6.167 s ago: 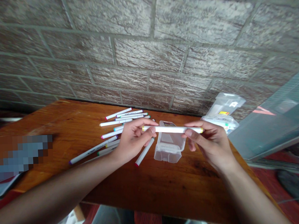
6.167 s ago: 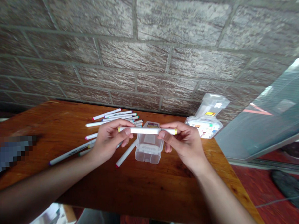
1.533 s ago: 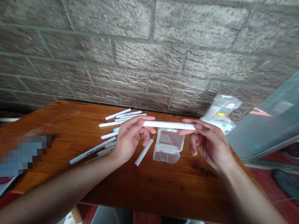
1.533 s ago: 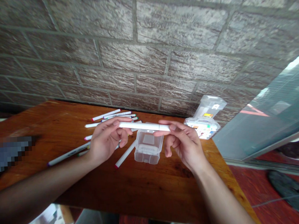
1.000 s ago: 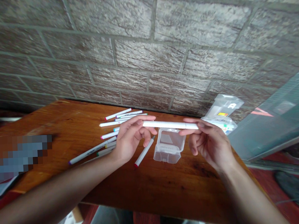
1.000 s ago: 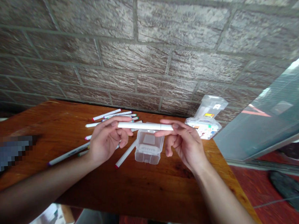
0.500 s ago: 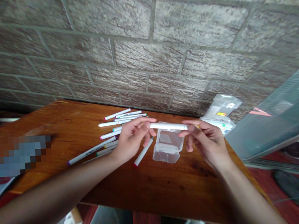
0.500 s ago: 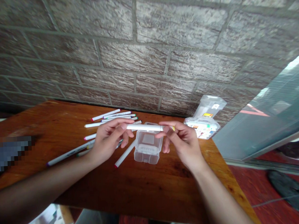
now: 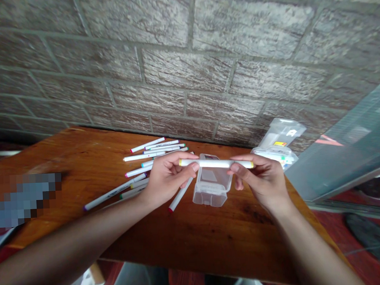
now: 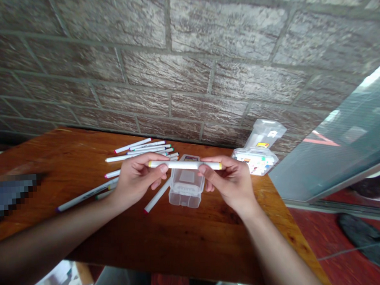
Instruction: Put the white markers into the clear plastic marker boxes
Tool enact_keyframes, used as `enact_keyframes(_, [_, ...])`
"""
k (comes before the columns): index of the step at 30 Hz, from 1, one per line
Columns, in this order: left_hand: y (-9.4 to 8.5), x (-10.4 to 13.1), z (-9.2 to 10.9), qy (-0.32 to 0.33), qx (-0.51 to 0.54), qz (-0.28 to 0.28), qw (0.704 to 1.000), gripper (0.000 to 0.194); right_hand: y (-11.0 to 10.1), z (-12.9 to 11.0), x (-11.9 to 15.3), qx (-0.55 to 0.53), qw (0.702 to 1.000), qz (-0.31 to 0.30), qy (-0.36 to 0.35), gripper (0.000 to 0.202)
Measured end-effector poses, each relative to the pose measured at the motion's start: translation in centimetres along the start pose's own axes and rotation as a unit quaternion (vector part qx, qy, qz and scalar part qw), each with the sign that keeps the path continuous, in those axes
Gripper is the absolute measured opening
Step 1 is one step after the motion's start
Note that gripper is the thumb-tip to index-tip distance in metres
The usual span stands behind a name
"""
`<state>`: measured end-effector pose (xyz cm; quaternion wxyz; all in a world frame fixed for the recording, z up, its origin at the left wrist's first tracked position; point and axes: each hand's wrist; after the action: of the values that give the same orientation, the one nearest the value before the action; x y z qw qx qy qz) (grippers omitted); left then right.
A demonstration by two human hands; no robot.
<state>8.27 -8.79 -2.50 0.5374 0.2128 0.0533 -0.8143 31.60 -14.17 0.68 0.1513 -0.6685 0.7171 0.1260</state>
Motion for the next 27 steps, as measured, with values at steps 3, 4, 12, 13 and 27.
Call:
enact_keyframes(3, [0.07, 0.10, 0.14, -0.002, 0.000, 0.002, 1.000, 0.026, -0.02, 0.05, 0.02, 0.005, 1.000, 0.004, 0.003, 0.021])
enact_keyframes(4, [0.09, 0.13, 0.21, -0.002, 0.000, 0.002, 1.000, 0.026, -0.04, 0.09, 0.05, 0.004, 1.000, 0.004, 0.006, 0.022])
enact_keyframes(12, [0.00, 0.33, 0.22, -0.001, -0.008, -0.006, 1.000, 0.029, -0.34, 0.29, 0.17, -0.031, 0.999, -0.001, 0.011, 0.022])
enact_keyframes(13, [0.01, 0.33, 0.19, 0.000, -0.008, -0.007, 1.000, 0.029, -0.34, 0.25, 0.17, -0.029, 1.000, -0.003, 0.010, 0.022])
enact_keyframes(27, [0.16, 0.13, 0.55, 0.015, -0.013, -0.007, 1.000, 0.021, -0.07, -0.04, 0.14, -0.022, 1.000, -0.017, 0.000, 0.018])
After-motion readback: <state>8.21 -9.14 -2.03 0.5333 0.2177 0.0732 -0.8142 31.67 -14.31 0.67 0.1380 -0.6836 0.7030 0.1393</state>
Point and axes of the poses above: each hand's wrist, its own x-axis away from the middle knuckle, its own y-axis out of the palm, z = x × y, and after that the axes turned 2 degrees about -z, right-handed
